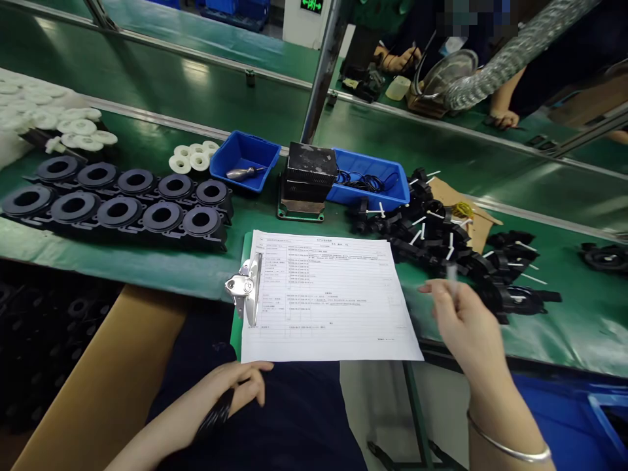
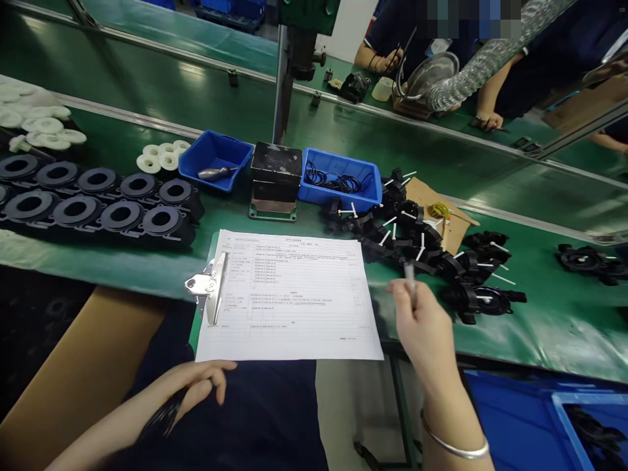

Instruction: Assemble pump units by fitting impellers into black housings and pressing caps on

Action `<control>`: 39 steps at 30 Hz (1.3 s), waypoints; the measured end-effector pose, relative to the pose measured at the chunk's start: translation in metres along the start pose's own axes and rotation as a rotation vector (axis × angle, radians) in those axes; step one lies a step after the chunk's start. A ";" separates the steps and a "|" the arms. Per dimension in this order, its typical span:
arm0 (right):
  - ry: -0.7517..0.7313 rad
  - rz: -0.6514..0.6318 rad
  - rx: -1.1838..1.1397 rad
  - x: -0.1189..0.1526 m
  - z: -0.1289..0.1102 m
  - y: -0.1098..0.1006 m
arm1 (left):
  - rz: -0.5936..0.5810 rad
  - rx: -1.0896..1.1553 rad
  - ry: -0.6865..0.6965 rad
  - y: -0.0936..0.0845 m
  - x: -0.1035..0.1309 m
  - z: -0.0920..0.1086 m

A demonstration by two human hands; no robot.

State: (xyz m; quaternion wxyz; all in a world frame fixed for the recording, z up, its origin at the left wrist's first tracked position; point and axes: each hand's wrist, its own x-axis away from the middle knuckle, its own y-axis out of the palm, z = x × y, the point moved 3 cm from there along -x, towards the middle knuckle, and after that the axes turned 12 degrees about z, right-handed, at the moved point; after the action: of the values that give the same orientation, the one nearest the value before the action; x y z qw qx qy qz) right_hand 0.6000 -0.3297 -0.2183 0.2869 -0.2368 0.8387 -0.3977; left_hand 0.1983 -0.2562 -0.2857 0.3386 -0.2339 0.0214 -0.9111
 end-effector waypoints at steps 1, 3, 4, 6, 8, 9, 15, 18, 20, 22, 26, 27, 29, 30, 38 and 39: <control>0.000 -0.028 0.100 0.005 0.007 0.004 | -0.033 0.038 -0.001 0.007 -0.006 0.002; 0.027 -0.080 0.188 0.013 0.013 0.012 | -0.071 0.130 -0.012 0.018 -0.017 0.009; 0.042 -0.096 0.193 0.017 0.013 0.015 | -0.064 0.202 -0.027 0.024 -0.021 0.013; 0.076 -0.124 0.173 0.024 0.009 0.018 | -0.014 0.342 -0.069 0.034 -0.028 0.017; 0.087 -0.150 0.131 0.028 0.005 0.020 | 0.023 0.414 -0.121 0.047 -0.032 0.018; 0.078 -0.158 0.110 0.029 0.002 0.020 | 0.029 0.429 -0.145 0.053 -0.033 0.018; 0.061 -0.237 0.038 0.031 -0.001 0.022 | 0.173 0.688 -0.297 0.067 -0.034 0.020; 0.056 -0.232 -0.037 0.023 0.000 0.014 | 0.178 0.729 -0.300 0.067 -0.029 0.017; 0.009 -0.171 -0.042 0.012 -0.004 0.004 | 0.174 0.735 -0.289 0.067 -0.024 0.011; -0.066 -0.094 -0.018 -0.002 -0.015 -0.011 | 0.157 0.721 -0.266 0.066 -0.018 0.007; -0.344 0.001 0.042 -0.034 -0.068 -0.044 | 0.129 0.667 -0.192 0.058 -0.004 0.004; -0.440 0.011 0.057 -0.041 -0.087 -0.051 | 0.131 0.667 -0.168 0.055 0.000 0.005; -0.638 0.009 0.069 -0.054 -0.129 -0.060 | 0.147 0.687 -0.125 0.047 0.007 0.006; -0.729 -0.008 0.062 -0.059 -0.151 -0.063 | 0.165 0.701 -0.107 0.042 0.011 0.006; -1.078 -0.508 0.001 -0.065 -0.333 -0.017 | 0.429 0.775 0.003 -0.020 0.043 0.004; -1.071 -0.611 -0.002 -0.063 -0.354 -0.009 | 0.468 0.792 0.025 -0.030 0.048 0.005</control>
State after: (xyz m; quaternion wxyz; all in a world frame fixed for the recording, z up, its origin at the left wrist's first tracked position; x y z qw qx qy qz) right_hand 0.4098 -0.1075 -0.0090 0.5410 -0.6335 0.4730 -0.2870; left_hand 0.1503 -0.2622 -0.2555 0.5984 -0.0644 -0.2721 -0.7508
